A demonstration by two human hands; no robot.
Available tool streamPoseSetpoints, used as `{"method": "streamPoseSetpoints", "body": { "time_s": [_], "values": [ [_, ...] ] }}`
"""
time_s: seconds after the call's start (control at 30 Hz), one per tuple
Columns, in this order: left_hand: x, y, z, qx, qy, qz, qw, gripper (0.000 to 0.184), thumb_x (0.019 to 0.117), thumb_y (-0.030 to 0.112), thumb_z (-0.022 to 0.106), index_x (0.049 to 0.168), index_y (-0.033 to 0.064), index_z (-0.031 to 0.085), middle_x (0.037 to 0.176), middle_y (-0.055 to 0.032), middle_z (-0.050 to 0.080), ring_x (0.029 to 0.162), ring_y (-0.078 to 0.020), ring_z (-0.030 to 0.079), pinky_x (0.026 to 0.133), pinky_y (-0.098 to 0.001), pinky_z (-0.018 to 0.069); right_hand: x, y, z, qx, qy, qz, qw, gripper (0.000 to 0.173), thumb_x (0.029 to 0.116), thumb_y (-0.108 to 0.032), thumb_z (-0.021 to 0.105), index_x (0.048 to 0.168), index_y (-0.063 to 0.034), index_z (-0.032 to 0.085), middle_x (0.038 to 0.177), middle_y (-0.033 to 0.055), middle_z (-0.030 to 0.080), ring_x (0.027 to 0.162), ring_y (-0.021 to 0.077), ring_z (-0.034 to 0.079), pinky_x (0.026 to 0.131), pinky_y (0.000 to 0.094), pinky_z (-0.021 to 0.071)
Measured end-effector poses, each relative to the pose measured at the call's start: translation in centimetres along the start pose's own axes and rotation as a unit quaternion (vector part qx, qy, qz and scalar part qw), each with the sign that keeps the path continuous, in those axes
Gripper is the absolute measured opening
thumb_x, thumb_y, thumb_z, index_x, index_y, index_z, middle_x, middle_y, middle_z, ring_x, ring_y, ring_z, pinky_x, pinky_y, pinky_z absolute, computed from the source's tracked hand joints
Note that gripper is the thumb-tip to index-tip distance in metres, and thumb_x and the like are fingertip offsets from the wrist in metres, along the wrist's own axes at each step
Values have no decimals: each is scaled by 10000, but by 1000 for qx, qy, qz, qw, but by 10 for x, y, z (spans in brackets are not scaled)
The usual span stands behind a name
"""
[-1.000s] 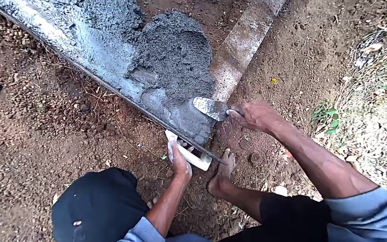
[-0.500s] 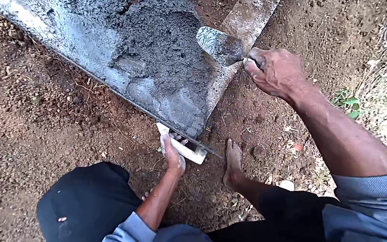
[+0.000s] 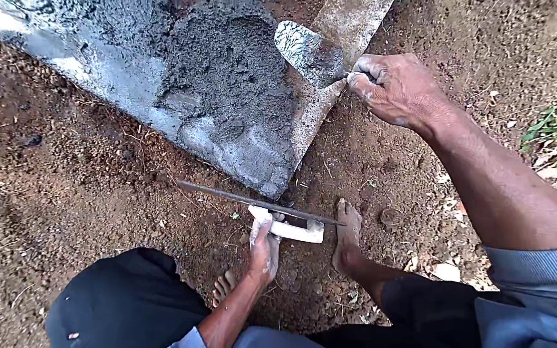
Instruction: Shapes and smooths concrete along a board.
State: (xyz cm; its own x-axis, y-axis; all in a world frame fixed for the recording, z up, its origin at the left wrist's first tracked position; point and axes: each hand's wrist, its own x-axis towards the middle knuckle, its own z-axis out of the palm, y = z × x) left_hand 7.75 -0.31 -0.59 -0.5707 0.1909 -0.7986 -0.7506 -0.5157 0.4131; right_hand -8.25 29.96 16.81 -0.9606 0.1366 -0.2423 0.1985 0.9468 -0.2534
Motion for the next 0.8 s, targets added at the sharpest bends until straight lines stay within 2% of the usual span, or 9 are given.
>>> {"method": "streamPoseSetpoints", "body": {
  "time_s": [0.13,0.27,0.4,0.5,0.63,0.7,0.73,0.8],
  "values": [
    [-13,-3,15,-51,14,-27,998,222,1043,-11,429,1261,-24,473,1132,-216,706,1038,-285,712,900,-405,588,8,1,-5,0,13,-5,1000,382,1047,-386,398,930,-88,606,804,133,604,792,340,633,648,578,435],
    [-9,-18,45,-124,18,-53,991,245,1037,-17,472,1273,-52,531,1223,-209,675,1086,-276,688,944,-402,572,16,0,-10,1,23,-15,1000,392,1052,-381,394,973,-76,628,829,138,618,807,334,635,669,576,444],
    [10,-33,75,-179,20,-63,982,285,1016,-53,478,1297,-58,527,1315,-207,630,1126,-275,667,967,-386,556,24,-3,-14,5,35,-25,999,388,1043,-381,399,966,-77,627,820,126,608,805,314,623,681,563,431],
    [21,-34,92,-218,21,-53,974,279,1011,-68,454,1283,-43,510,1333,-207,595,1133,-286,645,980,-395,547,30,-3,-15,1,42,-26,999,383,1041,-389,397,943,-91,618,825,107,601,815,285,615,698,539,431],
    [28,-34,106,-243,29,-37,969,279,1015,-75,449,1284,-22,497,1338,-198,593,1168,-282,635,997,-392,539,39,-3,-15,-6,37,-33,999,363,1048,-388,397,925,-111,596,790,80,568,771,265,592,670,518,420],
    [29,-38,108,-254,15,-24,967,260,1032,-59,432,1277,-17,509,1365,-184,596,1208,-267,626,1022,-383,526,46,-3,-14,-36,43,-47,997,380,1057,-402,405,1012,-99,630,865,127,634,841,331,648,689,585,456],
    [32,-40,110,-261,9,-17,965,258,1032,-57,430,1267,-19,527,1356,-178,615,1204,-256,637,1014,-372,532,52,-3,-16,-62,54,-52,995,396,1058,-410,417,1073,-91,652,947,161,678,913,374,681,717,627,479],
    [37,-41,114,-275,-7,-4,961,272,1027,-64,429,1274,-35,540,1357,-185,621,1209,-254,639,1020,-365,530,70,-8,-21,-102,91,-62,989,399,1056,-406,452,1146,-78,660,1093,199,690,1018,423,688,761,670,489]
  ]
}}
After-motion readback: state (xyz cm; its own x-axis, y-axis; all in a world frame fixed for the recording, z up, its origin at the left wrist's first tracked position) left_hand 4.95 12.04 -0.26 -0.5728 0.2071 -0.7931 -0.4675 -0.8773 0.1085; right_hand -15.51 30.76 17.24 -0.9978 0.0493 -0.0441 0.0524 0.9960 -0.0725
